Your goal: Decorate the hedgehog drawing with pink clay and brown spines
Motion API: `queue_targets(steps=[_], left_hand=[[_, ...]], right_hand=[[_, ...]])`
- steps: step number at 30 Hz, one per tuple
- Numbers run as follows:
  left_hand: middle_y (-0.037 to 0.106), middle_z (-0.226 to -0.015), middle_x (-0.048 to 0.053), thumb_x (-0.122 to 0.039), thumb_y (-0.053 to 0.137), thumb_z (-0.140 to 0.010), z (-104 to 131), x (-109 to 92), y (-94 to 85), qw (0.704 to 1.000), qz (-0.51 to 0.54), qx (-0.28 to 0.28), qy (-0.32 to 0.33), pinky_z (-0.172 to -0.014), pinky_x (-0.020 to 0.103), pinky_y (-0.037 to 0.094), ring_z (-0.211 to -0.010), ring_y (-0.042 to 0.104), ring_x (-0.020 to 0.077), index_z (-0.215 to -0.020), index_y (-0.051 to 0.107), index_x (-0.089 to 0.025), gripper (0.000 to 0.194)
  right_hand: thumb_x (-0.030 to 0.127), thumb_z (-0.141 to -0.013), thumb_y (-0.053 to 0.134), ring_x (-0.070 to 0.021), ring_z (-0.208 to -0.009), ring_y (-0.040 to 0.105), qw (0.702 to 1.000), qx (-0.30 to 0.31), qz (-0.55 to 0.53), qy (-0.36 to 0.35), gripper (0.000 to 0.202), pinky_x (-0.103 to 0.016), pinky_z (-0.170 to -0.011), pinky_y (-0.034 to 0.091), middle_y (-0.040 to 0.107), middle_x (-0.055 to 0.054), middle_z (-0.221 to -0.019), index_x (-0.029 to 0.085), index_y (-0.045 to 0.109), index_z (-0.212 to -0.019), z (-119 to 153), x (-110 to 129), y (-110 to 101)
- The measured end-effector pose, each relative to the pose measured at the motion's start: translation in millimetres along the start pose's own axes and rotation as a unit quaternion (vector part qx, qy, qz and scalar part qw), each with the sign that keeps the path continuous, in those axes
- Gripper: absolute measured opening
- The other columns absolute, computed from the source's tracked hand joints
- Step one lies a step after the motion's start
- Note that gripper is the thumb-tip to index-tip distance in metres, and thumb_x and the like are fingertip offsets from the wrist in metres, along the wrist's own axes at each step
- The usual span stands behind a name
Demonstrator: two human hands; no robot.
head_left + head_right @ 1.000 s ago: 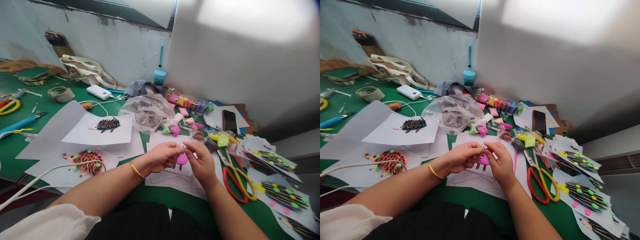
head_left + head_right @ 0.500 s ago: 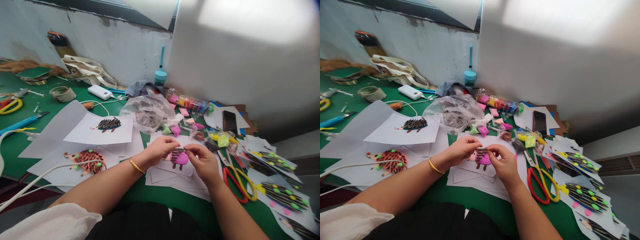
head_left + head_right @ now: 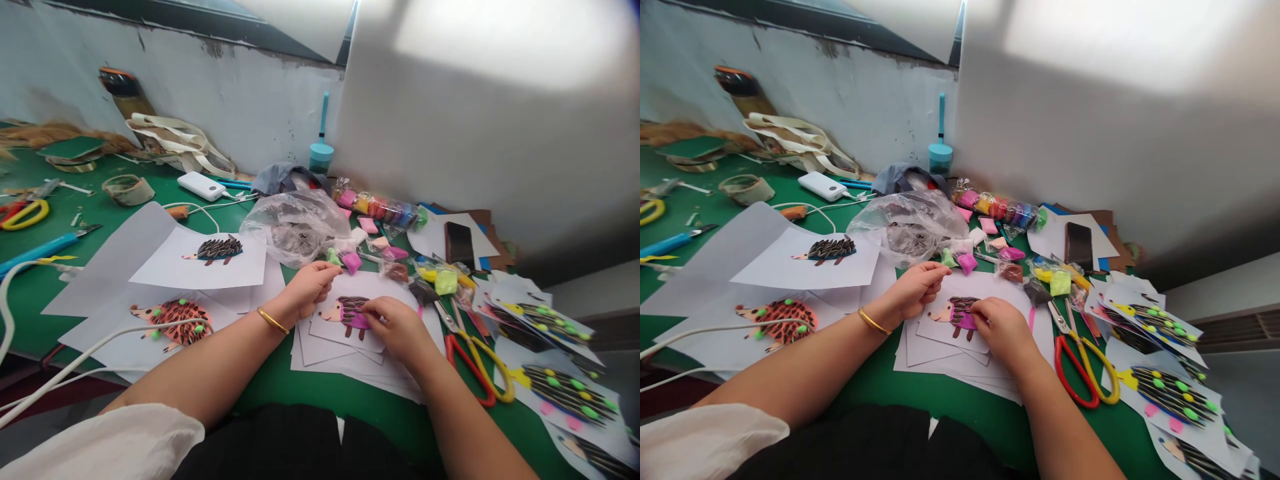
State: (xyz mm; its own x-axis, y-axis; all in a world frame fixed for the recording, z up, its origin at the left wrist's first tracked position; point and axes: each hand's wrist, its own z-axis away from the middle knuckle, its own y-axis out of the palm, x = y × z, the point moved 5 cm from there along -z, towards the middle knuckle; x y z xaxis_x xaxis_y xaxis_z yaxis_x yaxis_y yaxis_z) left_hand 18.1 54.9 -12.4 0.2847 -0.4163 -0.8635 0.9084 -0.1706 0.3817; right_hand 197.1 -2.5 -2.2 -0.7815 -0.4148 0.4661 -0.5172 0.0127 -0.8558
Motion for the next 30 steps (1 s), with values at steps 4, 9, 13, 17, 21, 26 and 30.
queue_targets(steps=[4, 9, 13, 17, 21, 26, 30], left_hand=[[0.030, -0.051, -0.010, -0.034, 0.074, -0.079, 1, 0, 0.8, 1.000, 0.001, 0.003, 0.003, -0.040, 0.020, 0.006, -0.039, 0.020, 0.0024, -0.081, 0.056, -0.017, 0.024], [0.028, -0.051, -0.011, -0.035, 0.076, -0.077, 2, 0, 1.4, 1.000, 0.001, 0.003, 0.002, -0.040, 0.020, 0.006, -0.038, 0.020, 0.0022, -0.081, 0.057, -0.017, 0.026], [0.029, -0.051, -0.011, -0.035, 0.074, -0.078, 2, 0, 2.1, 1.000, -0.001, 0.001, -0.003, -0.040, 0.020, 0.006, -0.038, 0.019, 0.0023, -0.081, 0.056, -0.017, 0.025], [0.029, -0.052, -0.011, -0.033, 0.074, -0.078, 2, -1, 2.6, 1.000, 0.004, 0.003, -0.003, -0.040, 0.020, 0.006, -0.038, 0.019, 0.0023, -0.081, 0.056, -0.017, 0.024], [0.028, -0.052, -0.011, -0.035, 0.076, -0.077, 3, 0, 2.6, 1.000, 0.003, 0.002, -0.005, -0.041, 0.020, 0.006, -0.038, 0.019, 0.0022, -0.081, 0.057, -0.017, 0.027], [0.028, -0.052, -0.011, -0.034, 0.076, -0.077, 4, -1, 3.9, 1.000, 0.010, 0.005, -0.004, -0.040, 0.020, 0.006, -0.038, 0.019, 0.0022, -0.080, 0.057, -0.017, 0.025], [0.031, -0.052, -0.010, -0.031, 0.075, -0.078, 6, -3, 5.7, 1.000, 0.019, 0.003, -0.010, -0.039, 0.018, 0.007, -0.038, 0.020, 0.0015, -0.080, 0.057, -0.016, 0.023]], right_hand=[[0.018, -0.089, 0.058, -0.0208, -0.083, 0.064, 1.000, -0.003, 0.021, -0.015, 0.013, -0.032, -0.075, 0.049, 0.070, -0.004, -0.087, 0.021, 0.070, -0.089, 0, 2, 3], [0.017, -0.088, 0.057, -0.0198, -0.082, 0.062, 0.999, -0.021, 0.019, -0.026, 0.013, -0.031, -0.074, 0.048, 0.067, -0.004, -0.084, 0.022, 0.070, -0.087, -1, 5, 4], [0.016, -0.087, 0.058, -0.0195, -0.081, 0.062, 1.000, -0.010, 0.020, -0.021, 0.012, -0.031, -0.073, 0.047, 0.067, -0.004, -0.085, 0.022, 0.069, -0.088, -1, 4, 8], [0.017, -0.088, 0.058, -0.0196, -0.082, 0.062, 1.000, 0.000, 0.025, -0.014, 0.012, -0.031, -0.074, 0.047, 0.067, -0.004, -0.086, 0.021, 0.070, -0.088, -1, 2, 11], [0.017, -0.088, 0.058, -0.0195, -0.082, 0.062, 0.999, 0.001, 0.037, -0.021, 0.014, -0.031, -0.075, 0.047, 0.067, -0.004, -0.085, 0.021, 0.071, -0.090, -1, 1, 14], [0.020, -0.091, 0.057, -0.0201, -0.082, 0.063, 0.998, -0.005, 0.055, -0.037, 0.015, -0.032, -0.076, 0.048, 0.068, -0.005, -0.083, 0.021, 0.072, -0.089, -2, 4, 15], [0.019, -0.093, 0.055, -0.0199, -0.082, 0.063, 0.997, -0.002, 0.069, -0.043, 0.018, -0.032, -0.076, 0.049, 0.067, -0.005, -0.083, 0.021, 0.073, -0.089, -2, 5, 15]])
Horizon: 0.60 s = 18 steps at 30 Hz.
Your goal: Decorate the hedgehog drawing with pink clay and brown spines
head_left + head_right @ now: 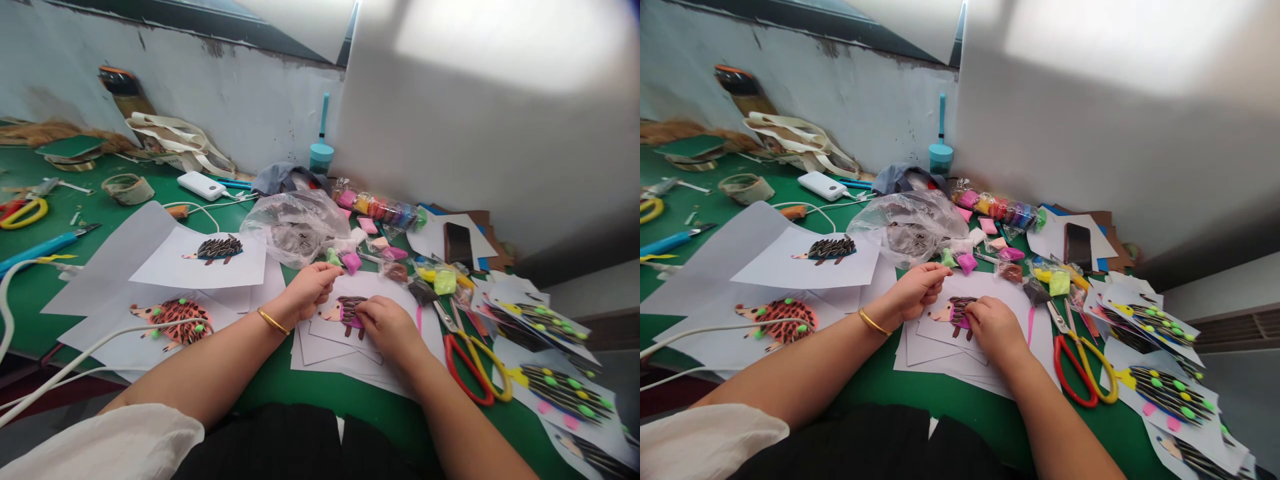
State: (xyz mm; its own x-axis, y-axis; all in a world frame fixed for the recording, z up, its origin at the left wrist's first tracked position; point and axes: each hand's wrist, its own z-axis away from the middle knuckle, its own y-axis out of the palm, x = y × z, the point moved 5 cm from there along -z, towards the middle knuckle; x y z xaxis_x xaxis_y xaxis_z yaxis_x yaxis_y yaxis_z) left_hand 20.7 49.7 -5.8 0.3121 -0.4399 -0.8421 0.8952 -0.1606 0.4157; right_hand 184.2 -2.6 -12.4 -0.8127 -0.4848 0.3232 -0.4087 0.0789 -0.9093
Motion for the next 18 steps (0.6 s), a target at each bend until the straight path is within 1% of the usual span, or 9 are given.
queue_targets(steps=[3, 6, 7, 9, 11, 13, 15, 16, 18], left_hand=[[0.034, -0.053, -0.009, -0.028, 0.072, -0.081, 1, 0, 0.6, 1.000, 0.023, 0.001, -0.011, -0.037, 0.015, 0.009, -0.038, 0.022, 0.0009, -0.080, 0.059, -0.015, 0.018], [0.039, -0.057, -0.007, -0.025, 0.064, -0.087, 1, 2, 0.4, 0.993, 0.106, 0.013, -0.048, -0.034, 0.011, 0.014, -0.039, 0.028, 0.0005, -0.083, 0.061, -0.012, 0.014], [0.042, -0.059, -0.005, -0.026, 0.061, -0.090, 1, 4, 0.4, 0.987, 0.145, 0.017, -0.071, -0.034, 0.010, 0.018, -0.040, 0.032, 0.0008, -0.084, 0.062, -0.012, 0.015], [0.050, -0.063, -0.001, -0.029, 0.054, -0.095, 2, 7, 1.5, 0.969, 0.215, 0.025, -0.118, -0.036, 0.010, 0.032, -0.045, 0.045, 0.0032, -0.088, 0.062, -0.011, 0.021], [0.059, -0.071, 0.005, -0.033, 0.047, -0.099, 4, 9, 3.9, 0.955, 0.258, 0.032, -0.143, -0.049, 0.016, 0.051, -0.058, 0.060, 0.0091, -0.092, 0.063, -0.009, 0.030], [0.066, -0.084, 0.013, -0.038, 0.041, -0.101, 7, 8, 7.5, 0.948, 0.282, 0.042, -0.143, -0.069, 0.028, 0.060, -0.076, 0.069, 0.0172, -0.096, 0.063, -0.008, 0.038], [0.068, -0.096, 0.018, -0.041, 0.037, -0.102, 10, 8, 13.0, 0.941, 0.297, 0.063, -0.146, -0.082, 0.036, 0.060, -0.091, 0.070, 0.0228, -0.100, 0.062, -0.006, 0.044], [0.069, -0.101, 0.019, -0.043, 0.035, -0.102, 12, 9, 16.2, 0.938, 0.300, 0.079, -0.154, -0.085, 0.038, 0.059, -0.094, 0.070, 0.0239, -0.103, 0.061, -0.005, 0.046], [0.069, -0.101, 0.019, -0.047, 0.033, -0.102, 16, 12, 22.4, 0.933, 0.295, 0.114, -0.173, -0.084, 0.037, 0.058, -0.092, 0.070, 0.0231, -0.110, 0.060, -0.005, 0.050]], right_hand=[[0.019, -0.093, 0.055, -0.0204, -0.083, 0.063, 1.000, 0.004, 0.005, 0.002, 0.017, -0.032, -0.077, 0.049, 0.067, -0.005, -0.084, 0.020, 0.072, -0.091, 0, 0, 0], [0.019, -0.092, 0.055, -0.0208, -0.083, 0.062, 1.000, 0.007, 0.004, -0.002, 0.016, -0.033, -0.076, 0.048, 0.067, -0.006, -0.085, 0.020, 0.072, -0.092, 1, 1, -4], [0.019, -0.092, 0.056, -0.0209, -0.083, 0.062, 1.000, 0.004, -0.001, -0.002, 0.016, -0.033, -0.075, 0.048, 0.066, -0.006, -0.086, 0.020, 0.071, -0.092, 1, 2, -6], [0.019, -0.091, 0.057, -0.0209, -0.083, 0.061, 1.000, -0.014, -0.019, -0.002, 0.014, -0.033, -0.075, 0.048, 0.065, -0.006, -0.086, 0.020, 0.071, -0.094, 2, 3, -13], [0.020, -0.090, 0.058, -0.0206, -0.083, 0.059, 0.998, -0.056, -0.042, -0.006, 0.013, -0.034, -0.075, 0.047, 0.064, -0.005, -0.085, 0.020, 0.070, -0.095, 2, 5, -23], [0.020, -0.092, 0.057, -0.0200, -0.081, 0.058, 0.992, -0.112, -0.057, -0.012, 0.013, -0.034, -0.075, 0.047, 0.063, -0.005, -0.083, 0.020, 0.069, -0.093, 2, 7, -32], [0.021, -0.093, 0.056, -0.0198, -0.079, 0.058, 0.985, -0.157, -0.062, -0.018, 0.013, -0.035, -0.074, 0.047, 0.062, -0.005, -0.083, 0.020, 0.069, -0.095, 2, 11, -37], [0.021, -0.093, 0.057, -0.0198, -0.079, 0.057, 0.983, -0.173, -0.064, -0.023, 0.014, -0.036, -0.074, 0.047, 0.062, -0.005, -0.084, 0.021, 0.070, -0.098, 2, 13, -38], [0.020, -0.093, 0.058, -0.0203, -0.082, 0.058, 0.978, -0.191, -0.071, -0.043, 0.019, -0.037, -0.075, 0.048, 0.063, -0.006, -0.087, 0.022, 0.069, -0.108, 1, 18, -39]])
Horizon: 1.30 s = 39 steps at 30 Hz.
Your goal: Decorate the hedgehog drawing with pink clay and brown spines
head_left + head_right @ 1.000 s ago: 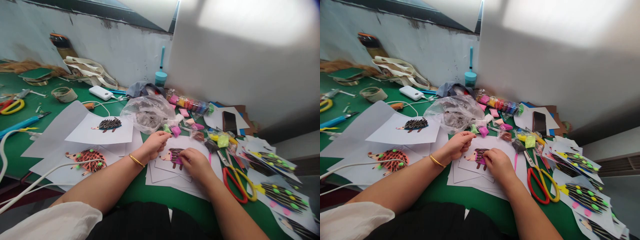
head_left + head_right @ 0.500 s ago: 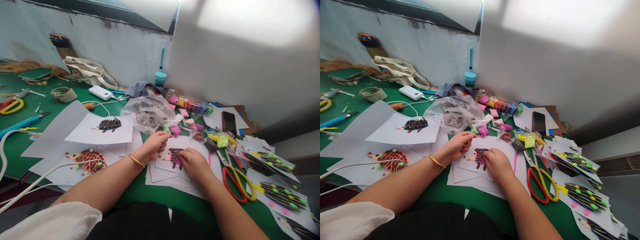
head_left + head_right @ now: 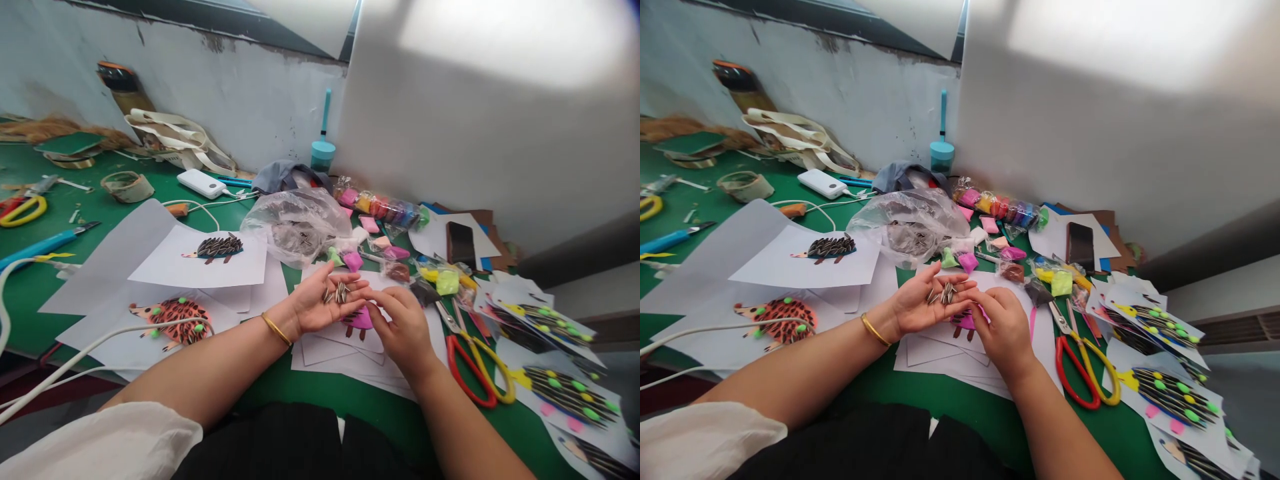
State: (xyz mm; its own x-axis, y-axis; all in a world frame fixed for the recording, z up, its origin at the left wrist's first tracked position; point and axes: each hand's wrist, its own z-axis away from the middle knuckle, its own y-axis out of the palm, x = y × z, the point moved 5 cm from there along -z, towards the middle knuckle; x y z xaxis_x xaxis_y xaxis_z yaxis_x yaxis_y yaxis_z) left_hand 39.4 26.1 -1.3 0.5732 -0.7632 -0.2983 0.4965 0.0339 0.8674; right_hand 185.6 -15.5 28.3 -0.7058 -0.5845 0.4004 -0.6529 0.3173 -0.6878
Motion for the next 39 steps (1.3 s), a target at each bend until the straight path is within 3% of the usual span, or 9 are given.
queue_targets(steps=[4, 11, 14, 17, 20, 23, 30, 34, 39], left_hand=[[0.071, -0.085, 0.013, -0.053, 0.029, -0.101, 0, 15, 3.2, 0.997, -0.026, 0.056, -0.044, -0.071, 0.032, 0.056, -0.072, 0.068, 0.0193, -0.118, 0.061, -0.006, 0.059], [0.070, -0.081, 0.012, -0.052, 0.029, -0.102, -2, 25, 4.4, 0.991, -0.037, 0.111, -0.068, -0.078, 0.028, 0.054, -0.074, 0.068, 0.0170, -0.110, 0.066, -0.005, 0.061], [0.070, -0.087, 0.011, -0.045, 0.042, -0.100, -2, 22, 0.2, 0.992, -0.089, 0.074, -0.048, -0.083, 0.031, 0.053, -0.082, 0.069, 0.0177, -0.102, 0.067, -0.008, 0.045], [0.067, -0.084, 0.007, -0.032, 0.065, -0.089, -1, 19, -2.3, 0.979, -0.199, 0.044, -0.018, -0.064, 0.021, 0.050, -0.074, 0.066, 0.0126, -0.096, 0.066, -0.011, 0.021], [0.056, -0.066, -0.001, -0.032, 0.076, -0.080, -2, 17, -2.3, 0.952, -0.302, 0.035, 0.017, -0.043, 0.015, 0.029, -0.051, 0.050, 0.0049, -0.084, 0.062, -0.014, 0.023], [0.047, -0.058, -0.005, -0.037, 0.075, -0.078, -2, 14, -2.6, 0.938, -0.344, 0.019, 0.042, -0.040, 0.017, 0.019, -0.043, 0.036, 0.0030, -0.076, 0.056, -0.016, 0.029], [0.045, -0.058, -0.004, -0.040, 0.070, -0.080, 0, 10, -0.6, 0.920, -0.390, 0.032, 0.037, -0.041, 0.019, 0.014, -0.042, 0.031, 0.0025, -0.068, 0.053, -0.015, 0.032], [0.043, -0.056, -0.005, -0.038, 0.065, -0.083, -4, -5, -5.1, 0.922, -0.372, -0.035, 0.104, -0.039, 0.020, 0.013, -0.039, 0.027, 0.0026, -0.076, 0.060, -0.015, 0.025], [0.042, -0.060, -0.006, -0.029, 0.061, -0.084, -6, -25, -12.7, 0.942, -0.271, -0.114, 0.162, -0.038, 0.017, 0.010, -0.039, 0.026, 0.0018, -0.078, 0.059, -0.015, 0.015]], right_hand=[[0.020, -0.092, 0.059, -0.0220, -0.088, 0.061, 0.999, 0.017, -0.005, -0.040, 0.030, -0.039, -0.077, 0.049, 0.067, -0.008, -0.095, 0.023, 0.067, -0.121, -2, 10, 8], [0.019, -0.093, 0.057, -0.0220, -0.090, 0.063, 0.999, 0.022, -0.012, -0.025, 0.017, -0.038, -0.078, 0.049, 0.071, -0.007, -0.097, 0.023, 0.071, -0.102, -5, 13, 7], [0.019, -0.094, 0.055, -0.0198, -0.084, 0.063, 1.000, -0.002, -0.021, 0.013, 0.016, -0.036, -0.077, 0.049, 0.071, -0.005, -0.091, 0.022, 0.069, -0.102, -5, 9, -1], [0.021, -0.092, 0.056, -0.0166, -0.072, 0.061, 0.995, -0.025, -0.037, 0.089, 0.011, -0.031, -0.070, 0.048, 0.069, -0.002, -0.081, 0.022, 0.067, -0.093, -1, 0, -6], [0.023, -0.091, 0.057, -0.0150, -0.066, 0.058, 0.986, -0.011, -0.076, 0.145, 0.010, -0.027, -0.061, 0.046, 0.067, 0.000, -0.078, 0.022, 0.065, -0.087, 2, -7, -4], [0.023, -0.091, 0.058, -0.0144, -0.068, 0.057, 0.984, 0.002, -0.107, 0.141, 0.007, -0.027, -0.062, 0.046, 0.067, 0.000, -0.082, 0.023, 0.065, -0.091, 4, -8, 0], [0.018, -0.093, 0.059, -0.0185, -0.089, 0.063, 0.993, 0.030, -0.108, 0.027, 0.011, -0.033, -0.081, 0.049, 0.070, -0.003, -0.092, 0.024, 0.067, -0.096, -1, 0, -10], [0.019, -0.092, 0.060, -0.0203, -0.088, 0.061, 0.994, 0.064, -0.065, 0.064, 0.010, -0.035, -0.079, 0.049, 0.066, -0.005, -0.090, 0.023, 0.069, -0.092, -1, -3, -16], [0.019, -0.087, 0.061, -0.0205, -0.083, 0.057, 0.990, 0.102, -0.018, 0.091, 0.010, -0.035, -0.074, 0.046, 0.059, -0.004, -0.082, 0.022, 0.070, -0.084, 13, -15, -4]])
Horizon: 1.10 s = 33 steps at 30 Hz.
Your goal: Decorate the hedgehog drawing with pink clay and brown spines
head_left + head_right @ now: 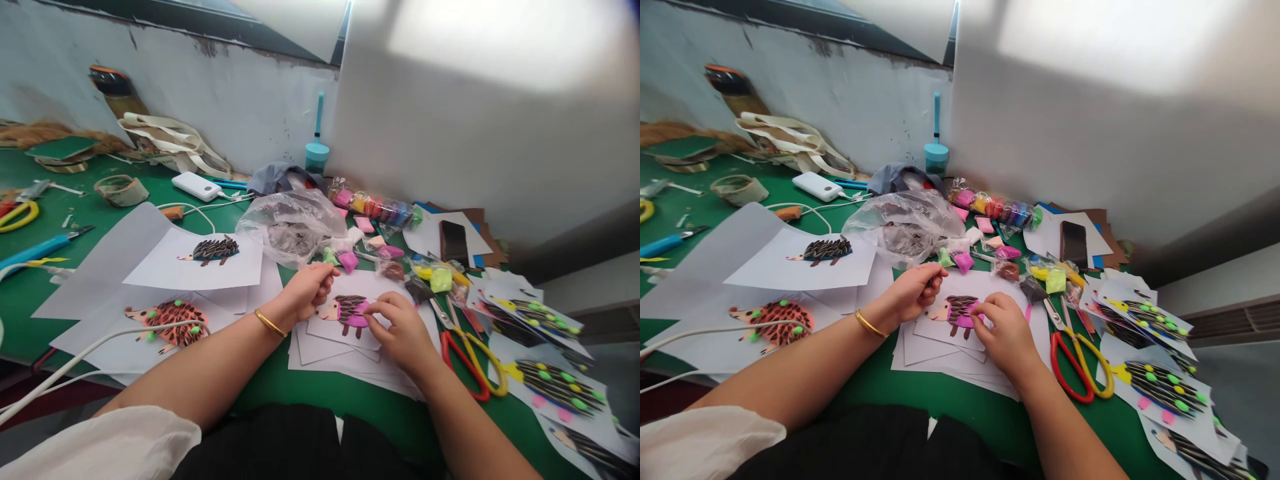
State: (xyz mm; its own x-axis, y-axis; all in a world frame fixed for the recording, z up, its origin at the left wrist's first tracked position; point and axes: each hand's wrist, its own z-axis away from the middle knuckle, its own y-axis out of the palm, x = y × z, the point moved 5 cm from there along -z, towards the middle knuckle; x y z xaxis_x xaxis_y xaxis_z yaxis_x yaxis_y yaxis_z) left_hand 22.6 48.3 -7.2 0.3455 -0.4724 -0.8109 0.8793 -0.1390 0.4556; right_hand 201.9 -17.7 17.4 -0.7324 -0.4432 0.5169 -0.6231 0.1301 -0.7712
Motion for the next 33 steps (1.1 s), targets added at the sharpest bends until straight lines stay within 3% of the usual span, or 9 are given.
queue_targets(steps=[6, 28, 33], left_hand=[[0.042, -0.061, -0.006, -0.025, 0.058, -0.085, -2, 2, -2.6, 0.999, 0.029, -0.020, -0.020, -0.037, 0.015, 0.010, -0.039, 0.026, 0.0010, -0.079, 0.058, -0.015, 0.012], [0.043, -0.061, -0.006, -0.026, 0.059, -0.087, -3, 6, -2.7, 0.999, 0.046, -0.014, -0.025, -0.036, 0.014, 0.012, -0.038, 0.027, 0.0003, -0.080, 0.058, -0.014, 0.014], [0.046, -0.062, -0.004, -0.024, 0.055, -0.092, -1, 7, -1.9, 0.991, 0.118, -0.004, -0.061, -0.033, 0.011, 0.017, -0.039, 0.033, 0.0003, -0.083, 0.058, -0.012, 0.015]], right_hand=[[0.016, -0.084, 0.061, -0.0204, -0.081, 0.055, 0.999, 0.000, 0.047, -0.008, 0.011, -0.034, -0.075, 0.043, 0.059, -0.004, -0.080, 0.021, 0.070, -0.080, 3, -5, 12], [0.021, -0.092, 0.059, -0.0209, -0.083, 0.051, 0.984, 0.040, 0.168, -0.051, 0.015, -0.035, -0.073, 0.032, 0.061, -0.005, -0.084, 0.021, 0.071, -0.082, 3, 3, 29], [0.024, -0.090, 0.063, -0.0209, -0.083, 0.053, 0.986, 0.034, 0.155, -0.050, 0.010, -0.035, -0.074, 0.035, 0.062, -0.005, -0.086, 0.020, 0.071, -0.084, 5, 4, 24]])
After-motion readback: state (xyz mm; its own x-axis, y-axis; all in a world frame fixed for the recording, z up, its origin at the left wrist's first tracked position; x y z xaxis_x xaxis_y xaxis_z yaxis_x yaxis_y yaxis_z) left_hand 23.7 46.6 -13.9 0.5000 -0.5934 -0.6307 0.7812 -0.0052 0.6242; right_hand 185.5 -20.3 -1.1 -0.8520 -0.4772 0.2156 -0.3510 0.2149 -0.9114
